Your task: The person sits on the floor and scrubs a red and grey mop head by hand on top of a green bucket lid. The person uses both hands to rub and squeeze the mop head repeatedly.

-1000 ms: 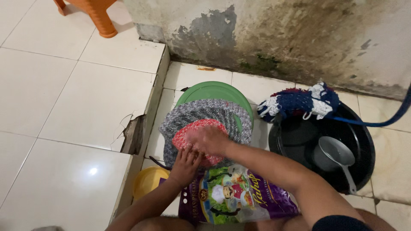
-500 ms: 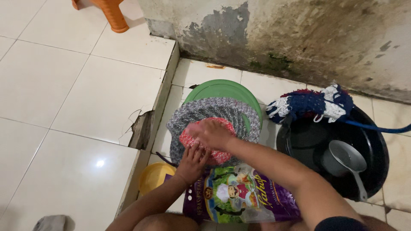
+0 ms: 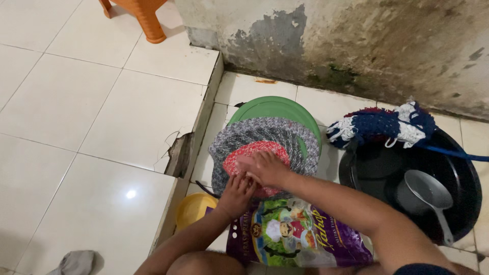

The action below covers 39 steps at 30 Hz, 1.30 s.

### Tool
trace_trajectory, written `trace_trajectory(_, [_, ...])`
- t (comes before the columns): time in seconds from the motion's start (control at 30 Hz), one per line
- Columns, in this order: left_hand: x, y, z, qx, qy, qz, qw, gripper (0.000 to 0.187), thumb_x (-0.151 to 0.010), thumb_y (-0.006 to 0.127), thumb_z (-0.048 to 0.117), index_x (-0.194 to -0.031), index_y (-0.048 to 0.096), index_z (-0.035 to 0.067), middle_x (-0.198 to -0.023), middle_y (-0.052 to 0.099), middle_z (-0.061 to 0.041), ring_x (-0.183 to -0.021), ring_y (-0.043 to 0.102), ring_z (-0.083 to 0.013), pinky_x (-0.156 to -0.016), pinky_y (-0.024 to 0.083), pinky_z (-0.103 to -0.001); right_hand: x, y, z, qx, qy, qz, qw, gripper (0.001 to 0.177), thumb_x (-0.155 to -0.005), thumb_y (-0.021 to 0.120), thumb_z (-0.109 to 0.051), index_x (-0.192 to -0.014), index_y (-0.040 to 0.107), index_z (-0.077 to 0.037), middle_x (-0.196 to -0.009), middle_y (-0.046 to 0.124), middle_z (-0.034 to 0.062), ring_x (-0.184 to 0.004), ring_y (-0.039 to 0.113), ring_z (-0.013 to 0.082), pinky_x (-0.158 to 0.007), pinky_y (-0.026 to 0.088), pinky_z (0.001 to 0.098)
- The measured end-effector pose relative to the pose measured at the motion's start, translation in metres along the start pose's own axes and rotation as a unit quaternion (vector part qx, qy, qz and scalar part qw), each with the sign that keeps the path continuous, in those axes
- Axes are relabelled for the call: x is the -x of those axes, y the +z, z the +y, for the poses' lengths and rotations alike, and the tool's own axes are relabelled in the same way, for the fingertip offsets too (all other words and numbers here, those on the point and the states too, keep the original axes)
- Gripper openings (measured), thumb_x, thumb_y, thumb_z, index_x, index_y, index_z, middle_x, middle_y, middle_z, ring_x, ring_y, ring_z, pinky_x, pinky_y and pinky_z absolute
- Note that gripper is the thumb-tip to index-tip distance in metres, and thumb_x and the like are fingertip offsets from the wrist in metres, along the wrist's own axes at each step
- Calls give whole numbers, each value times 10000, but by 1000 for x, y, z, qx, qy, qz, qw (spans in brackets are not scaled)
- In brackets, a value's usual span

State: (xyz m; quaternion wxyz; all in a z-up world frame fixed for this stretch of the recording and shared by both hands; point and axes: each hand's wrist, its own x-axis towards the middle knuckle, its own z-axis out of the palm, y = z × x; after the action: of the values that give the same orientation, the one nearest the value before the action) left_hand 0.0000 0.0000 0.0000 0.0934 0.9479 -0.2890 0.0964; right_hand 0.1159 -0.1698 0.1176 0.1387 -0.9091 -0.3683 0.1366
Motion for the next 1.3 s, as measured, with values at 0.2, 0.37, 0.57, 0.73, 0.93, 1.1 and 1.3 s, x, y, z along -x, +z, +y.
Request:
trace_trajectory(0.2, [-1,-1,2,-12,-3,5,1000,705,-890,541,234,-1562,393,80,-1432,528,-221,-1412,385,-453,-1153,274,-631,18,-35,53,-127,203,149,960,466,-939,555,-247,-1401,584,-305,-1384,607,84,-1229,555,307,-1059,404,505])
trace_trajectory(0.37, [-1,2,1,-1,-3,10,1000,691,-893,557,258,-1539,391,77,-1424,527,-228,-1419,371,-467,-1146,270,-637,23,-17,48,-189,295,156,924,371,-1022,614,-299,-1349,598,-126,-1280,647,151,-1189,653,311,-1054,525,443])
trace_trajectory(0.57, [2,2,-2,-24,2,6,1000,673,-890,552,233,-1532,404,97,-1430,531,-215,-1442,374,-446,-1161,296,-616,63,10,21,-35,-5,184,982,384,-879,594,-284,-1220,756,-216,-1252,715,136,-1088,672,342,-973,499,497])
trace_trajectory(0.73, [-1,-11,1,-11,9,34,999,697,-901,545,218,-1567,389,84,-1417,529,-210,-1427,375,-445,-1155,296,-610,46,-31,74,35,168,316,933,365,-991,533,-290,-1333,655,-252,-1201,744,134,-958,691,345,-906,516,506])
trace_trajectory(0.93, [-6,-13,1,-14,8,4,1000,716,-888,552,226,-1563,369,74,-1409,522,-223,-1422,364,-454,-1139,293,-619,85,30,46,107,-28,100,989,466,-954,532,-292,-1414,530,-367,-1201,609,198,-1095,569,367,-957,431,533])
trace_trajectory(1.1, [-1,-11,1,18,16,14,1000,749,-881,591,271,-1564,350,77,-1401,511,-238,-1399,351,-480,-1112,289,-635,97,12,82,58,-137,199,969,449,-966,568,-263,-1407,530,-342,-1234,676,103,-1008,658,312,-877,533,487])
trace_trajectory(1.3, [-3,-16,4,-16,19,36,999,733,-884,600,227,-1554,360,52,-1395,507,-237,-1399,367,-479,-1114,302,-624,74,-17,87,-49,269,168,947,366,-978,580,-312,-1330,589,-214,-1097,645,211,-988,648,325,-828,550,491])
